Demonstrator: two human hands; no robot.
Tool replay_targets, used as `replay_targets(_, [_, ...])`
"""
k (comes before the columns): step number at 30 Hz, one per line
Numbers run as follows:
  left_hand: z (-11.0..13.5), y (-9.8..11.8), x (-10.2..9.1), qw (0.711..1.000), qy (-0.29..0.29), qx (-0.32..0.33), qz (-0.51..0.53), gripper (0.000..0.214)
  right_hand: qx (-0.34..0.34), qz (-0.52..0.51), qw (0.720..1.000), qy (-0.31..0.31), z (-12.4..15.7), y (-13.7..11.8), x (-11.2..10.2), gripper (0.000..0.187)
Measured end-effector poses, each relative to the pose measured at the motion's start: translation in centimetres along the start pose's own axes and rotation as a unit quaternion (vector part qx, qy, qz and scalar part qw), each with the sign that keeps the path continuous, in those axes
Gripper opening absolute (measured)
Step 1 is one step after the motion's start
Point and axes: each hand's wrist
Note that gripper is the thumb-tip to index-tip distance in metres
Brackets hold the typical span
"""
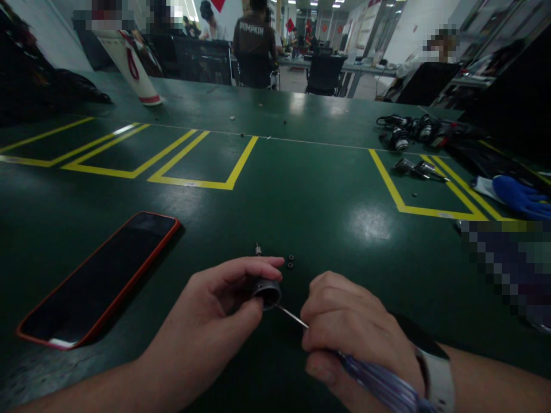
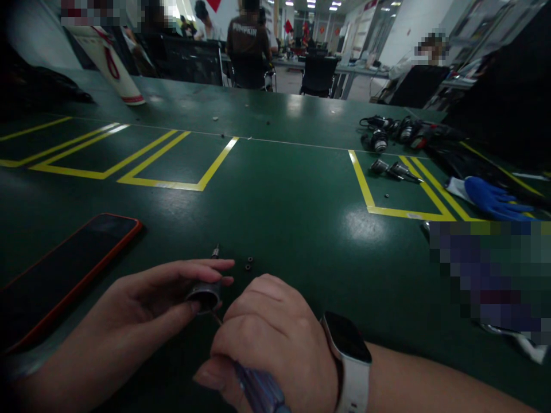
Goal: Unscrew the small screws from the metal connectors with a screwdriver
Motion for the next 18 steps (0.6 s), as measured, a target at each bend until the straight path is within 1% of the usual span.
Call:
replay_targets(10, [-0.18,-0.11,0.16,1.000,0.009,0.006,0.008,0.019,-0.054,0.054,0.997,-0.032,-0.01,-0.18,-0.10,0.027])
replay_targets(13, [-0.14,-0.19,0.09,1.000,0.010,0.003,0.012,0.019,-0.054,0.057,0.996,-0.038,-0.05,-0.21,-0.16,0.027])
replay_targets(18, [-0.11,0.02,0.08,1.000,0.007,0.005,0.023,0.018,-0.048,0.061,0.997,-0.029,-0.16,-0.08,-0.10,0.028])
Point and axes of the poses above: each hand's wrist, its own z-axis away from the middle knuckle, its own x-axis out of the palm, y = z × x, and after that the axes turned 7 degrees about -x, right-handed
